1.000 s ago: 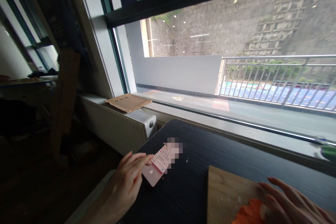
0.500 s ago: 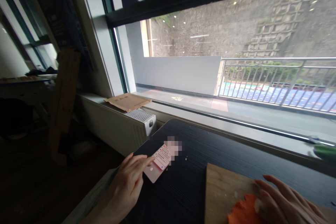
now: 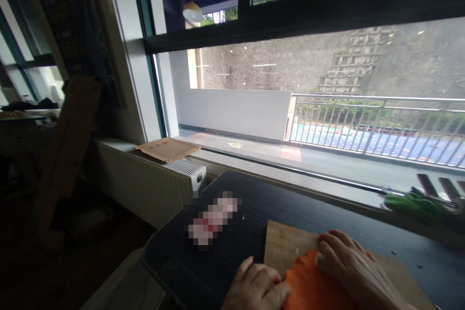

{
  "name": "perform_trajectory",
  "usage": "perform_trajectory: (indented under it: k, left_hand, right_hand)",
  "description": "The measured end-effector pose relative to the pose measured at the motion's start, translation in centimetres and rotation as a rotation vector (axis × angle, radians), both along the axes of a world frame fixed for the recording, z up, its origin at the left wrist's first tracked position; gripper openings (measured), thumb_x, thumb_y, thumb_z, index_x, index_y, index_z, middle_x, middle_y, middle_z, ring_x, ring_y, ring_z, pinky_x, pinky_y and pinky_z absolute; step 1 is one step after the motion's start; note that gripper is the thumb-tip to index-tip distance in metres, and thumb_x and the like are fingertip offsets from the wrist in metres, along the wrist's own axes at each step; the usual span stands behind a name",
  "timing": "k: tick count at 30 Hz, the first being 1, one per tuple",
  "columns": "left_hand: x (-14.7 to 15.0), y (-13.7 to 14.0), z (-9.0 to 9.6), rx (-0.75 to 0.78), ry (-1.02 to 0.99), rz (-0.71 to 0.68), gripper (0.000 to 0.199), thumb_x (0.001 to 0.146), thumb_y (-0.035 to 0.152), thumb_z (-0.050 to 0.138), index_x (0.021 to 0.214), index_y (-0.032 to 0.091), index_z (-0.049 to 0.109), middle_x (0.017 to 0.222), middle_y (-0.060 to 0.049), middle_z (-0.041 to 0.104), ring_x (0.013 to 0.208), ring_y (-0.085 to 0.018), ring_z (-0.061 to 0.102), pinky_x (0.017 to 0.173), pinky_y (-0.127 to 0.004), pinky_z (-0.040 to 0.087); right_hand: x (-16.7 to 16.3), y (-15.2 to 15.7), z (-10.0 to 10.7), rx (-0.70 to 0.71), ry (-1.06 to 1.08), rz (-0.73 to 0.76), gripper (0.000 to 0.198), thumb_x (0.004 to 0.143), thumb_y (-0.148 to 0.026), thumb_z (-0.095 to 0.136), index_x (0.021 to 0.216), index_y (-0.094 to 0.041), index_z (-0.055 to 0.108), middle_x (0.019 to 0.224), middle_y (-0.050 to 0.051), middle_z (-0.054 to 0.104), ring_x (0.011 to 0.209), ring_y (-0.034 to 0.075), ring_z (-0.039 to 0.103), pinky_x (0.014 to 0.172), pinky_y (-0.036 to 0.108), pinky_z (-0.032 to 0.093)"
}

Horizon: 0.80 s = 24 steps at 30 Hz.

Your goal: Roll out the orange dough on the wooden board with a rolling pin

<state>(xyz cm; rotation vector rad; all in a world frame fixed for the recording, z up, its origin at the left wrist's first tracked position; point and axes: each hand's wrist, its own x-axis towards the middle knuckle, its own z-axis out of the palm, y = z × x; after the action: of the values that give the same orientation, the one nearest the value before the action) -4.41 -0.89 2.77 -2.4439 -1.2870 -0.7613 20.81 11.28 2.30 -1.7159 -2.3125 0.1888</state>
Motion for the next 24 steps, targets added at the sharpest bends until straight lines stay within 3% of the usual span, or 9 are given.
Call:
perform_trajectory:
  k: [3, 6, 10, 14, 17, 21, 24]
  left_hand:
    - [0.4, -0.1, 0.3, -0.208, 0.050, 0.059, 0.018, 0.089, 0.032, 0.056, 0.104, 0.026, 0.063, 0.098, -0.001, 0.073, 0.091, -0.017, 0.068, 0.097, -0.036, 0.048]
    - [1.1, -0.3, 1.4, -0.407, 0.037, 0.133, 0.041, 0.079, 0.035, 0.064, 0.118, 0.024, 0.060, 0.109, -0.007, 0.070, 0.103, -0.026, 0.064, 0.102, -0.050, 0.043]
    - [2.5, -0.6, 3.2, -0.506, -0.126, 0.223, 0.062, 0.073, 0.029, 0.065, 0.133, 0.021, 0.052, 0.115, -0.010, 0.070, 0.109, -0.029, 0.061, 0.103, -0.051, 0.040]
    - [4.4, -0.3, 3.0, -0.524, -0.355, 0.265, 0.058, 0.076, 0.020, 0.055, 0.134, 0.022, 0.052, 0.121, -0.010, 0.068, 0.109, -0.028, 0.063, 0.100, -0.048, 0.045]
    - [5.6, 0.5, 1.2, -0.498, -0.471, 0.155, 0.060, 0.074, 0.014, 0.054, 0.133, 0.020, 0.053, 0.114, -0.010, 0.071, 0.102, -0.025, 0.067, 0.093, -0.040, 0.052]
    - [5.8, 1.2, -1.0, -0.274, -0.564, 0.009, 0.055, 0.079, 0.011, 0.051, 0.132, 0.025, 0.052, 0.113, -0.008, 0.071, 0.098, -0.020, 0.069, 0.088, -0.030, 0.056]
    - [5.4, 1.0, -1.3, -0.209, -0.562, -0.047, 0.060, 0.083, 0.013, 0.050, 0.140, 0.030, 0.040, 0.121, -0.006, 0.068, 0.101, -0.019, 0.069, 0.086, -0.028, 0.057]
  right_hand:
    - [-0.5, 1.3, 0.8, -0.059, 0.021, -0.079, 0.049, 0.092, -0.046, 0.026, 0.123, -0.030, 0.060, 0.136, 0.005, 0.053, 0.123, 0.027, 0.049, 0.099, 0.045, 0.039]
    - [-0.9, 2.2, 1.7, -0.118, 0.021, -0.185, 0.051, 0.094, -0.044, 0.023, 0.127, -0.025, 0.058, 0.137, 0.009, 0.051, 0.125, 0.029, 0.047, 0.100, 0.047, 0.037]
    - [-1.5, 1.4, 2.1, -0.086, -0.011, -0.228, 0.048, 0.094, -0.041, 0.027, 0.126, -0.025, 0.058, 0.138, 0.009, 0.050, 0.128, 0.029, 0.043, 0.102, 0.047, 0.034]
    - [-1.7, 0.9, 1.9, -0.044, -0.027, -0.216, 0.044, 0.093, -0.039, 0.030, 0.122, -0.026, 0.061, 0.134, 0.009, 0.053, 0.126, 0.028, 0.044, 0.101, 0.045, 0.034]
    - [-1.7, 1.9, 2.1, -0.056, -0.017, -0.259, 0.044, 0.092, -0.038, 0.032, 0.122, -0.023, 0.060, 0.132, 0.011, 0.054, 0.123, 0.028, 0.047, 0.099, 0.045, 0.036]
    - [-1.7, 2.5, 2.7, -0.081, -0.021, -0.280, 0.043, 0.092, -0.037, 0.033, 0.122, -0.021, 0.060, 0.129, 0.013, 0.055, 0.121, 0.029, 0.048, 0.098, 0.046, 0.036]
    - [-1.9, 0.6, 2.8, -0.029, -0.039, -0.207, 0.041, 0.095, -0.034, 0.030, 0.117, -0.023, 0.062, 0.124, 0.011, 0.057, 0.121, 0.029, 0.048, 0.096, 0.047, 0.036]
